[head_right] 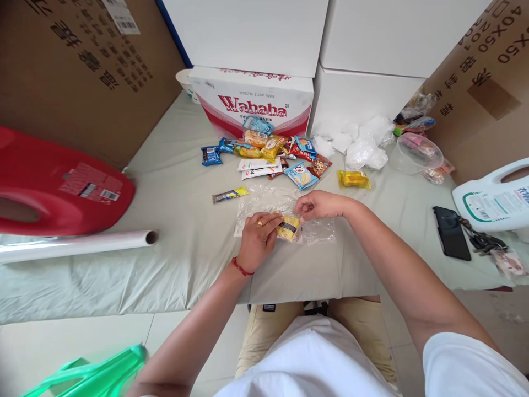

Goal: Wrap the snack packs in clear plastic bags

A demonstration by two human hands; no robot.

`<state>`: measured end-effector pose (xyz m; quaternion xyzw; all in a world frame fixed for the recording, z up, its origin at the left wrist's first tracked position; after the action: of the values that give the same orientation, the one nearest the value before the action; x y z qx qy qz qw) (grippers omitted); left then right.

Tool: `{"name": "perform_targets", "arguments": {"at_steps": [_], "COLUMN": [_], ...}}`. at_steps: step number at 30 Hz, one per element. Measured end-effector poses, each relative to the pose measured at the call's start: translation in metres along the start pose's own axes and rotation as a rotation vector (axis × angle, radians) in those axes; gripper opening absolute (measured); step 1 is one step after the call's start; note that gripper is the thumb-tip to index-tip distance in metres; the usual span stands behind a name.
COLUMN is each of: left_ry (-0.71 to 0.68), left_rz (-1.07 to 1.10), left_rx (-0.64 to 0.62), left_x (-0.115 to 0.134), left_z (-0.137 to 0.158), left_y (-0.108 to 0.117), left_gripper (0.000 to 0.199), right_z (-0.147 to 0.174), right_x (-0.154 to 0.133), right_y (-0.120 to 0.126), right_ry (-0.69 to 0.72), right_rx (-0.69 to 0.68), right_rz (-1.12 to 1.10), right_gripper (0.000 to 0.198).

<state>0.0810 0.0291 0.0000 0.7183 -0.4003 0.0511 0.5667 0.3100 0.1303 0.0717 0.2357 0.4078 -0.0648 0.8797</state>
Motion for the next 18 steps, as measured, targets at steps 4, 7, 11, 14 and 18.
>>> {"name": "perform_targets", "arguments": {"at_steps": [4,7,11,14,18], "left_ry": [0.061,0.096,0.092,0.095,0.082], "left_rz": [-0.034,-0.029,-0.012,-0.001,0.071], "left_rx": [-0.048,-0.057,-0.029,0.004,0.0], "left_x": [-0.001,-0.002,0.0,0.003,0.007], "left_z": [0.0,0.001,0.002,0.0,-0.006], "left_y": [-0.001,-0.002,0.0,0.004,0.008], "left_gripper": [0.037,0.038,0.034,0.027,0.022], "right_z": [0.006,0.008,0.011,0.015,0.019], "right_x": [0.01,0.013,0.019,0.031,0.043], "right_y": [0.004,0.001,-0.012,-0.02,-0.018], "right_ry": [-0.027,-0.007,0.011,-0.019,-0.074], "right_rx": [0.101,0.269,0.242,0.16,0.13], "right_rz": [-0.01,-0.047,-0.059,-0.136,-0.131], "right_gripper": [0.035,0.04,0.055,0.053,0.043]}}
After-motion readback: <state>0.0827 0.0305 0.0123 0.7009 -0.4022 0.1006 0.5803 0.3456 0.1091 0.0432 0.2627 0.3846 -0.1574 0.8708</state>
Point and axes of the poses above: each hand's wrist, its own z-axis away from the middle knuckle, its own y-axis out of the back of the hand, x = y × z, the point moved 1 cm from there along -z, towards the middle knuckle, and after that the axes turned 7 degrees about -x, right-handed, at the moved point
